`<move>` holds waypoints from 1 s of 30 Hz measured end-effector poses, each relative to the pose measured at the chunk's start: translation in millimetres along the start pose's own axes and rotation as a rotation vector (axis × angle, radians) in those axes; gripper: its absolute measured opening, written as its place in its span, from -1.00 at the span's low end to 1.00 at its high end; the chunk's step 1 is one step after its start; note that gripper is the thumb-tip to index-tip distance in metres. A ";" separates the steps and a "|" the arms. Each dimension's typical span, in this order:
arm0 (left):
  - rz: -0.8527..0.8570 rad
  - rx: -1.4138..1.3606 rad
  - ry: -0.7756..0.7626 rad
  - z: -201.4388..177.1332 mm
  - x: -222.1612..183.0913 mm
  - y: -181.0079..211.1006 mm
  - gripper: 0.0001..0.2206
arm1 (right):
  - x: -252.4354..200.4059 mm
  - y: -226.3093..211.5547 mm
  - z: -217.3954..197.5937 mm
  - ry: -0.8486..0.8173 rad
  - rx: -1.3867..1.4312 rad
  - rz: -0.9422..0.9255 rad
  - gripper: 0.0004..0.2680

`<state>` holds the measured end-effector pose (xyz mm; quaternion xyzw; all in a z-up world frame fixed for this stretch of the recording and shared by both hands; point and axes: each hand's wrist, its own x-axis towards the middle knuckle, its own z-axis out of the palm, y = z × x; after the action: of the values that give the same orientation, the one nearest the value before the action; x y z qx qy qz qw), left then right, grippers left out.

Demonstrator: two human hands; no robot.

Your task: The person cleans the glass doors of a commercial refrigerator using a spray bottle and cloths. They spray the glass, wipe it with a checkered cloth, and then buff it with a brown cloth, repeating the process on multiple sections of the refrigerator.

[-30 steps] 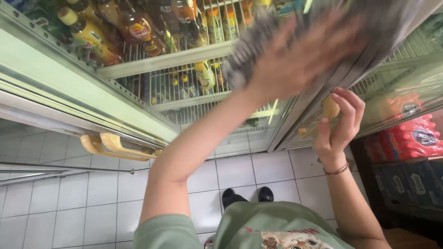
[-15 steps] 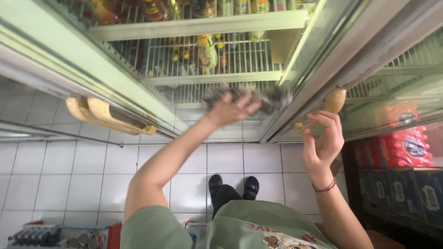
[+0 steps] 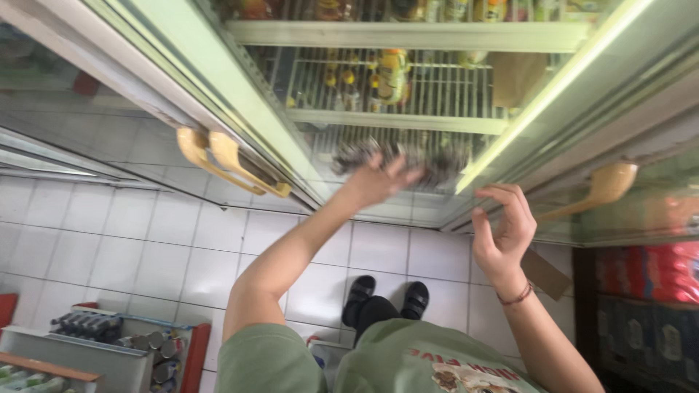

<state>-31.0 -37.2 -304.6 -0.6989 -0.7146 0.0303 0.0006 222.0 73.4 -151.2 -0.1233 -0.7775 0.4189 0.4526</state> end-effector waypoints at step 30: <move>-0.317 0.403 0.420 -61.4 -173.1 -141.0 -0.42 | -16.4 -62.5 173.8 -0.083 -0.064 0.054 -0.87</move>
<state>-165.2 -210.5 -229.9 -0.5558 -0.7784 0.0257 0.2908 102.7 -68.4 -154.9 -0.1411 -0.8048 0.4108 0.4044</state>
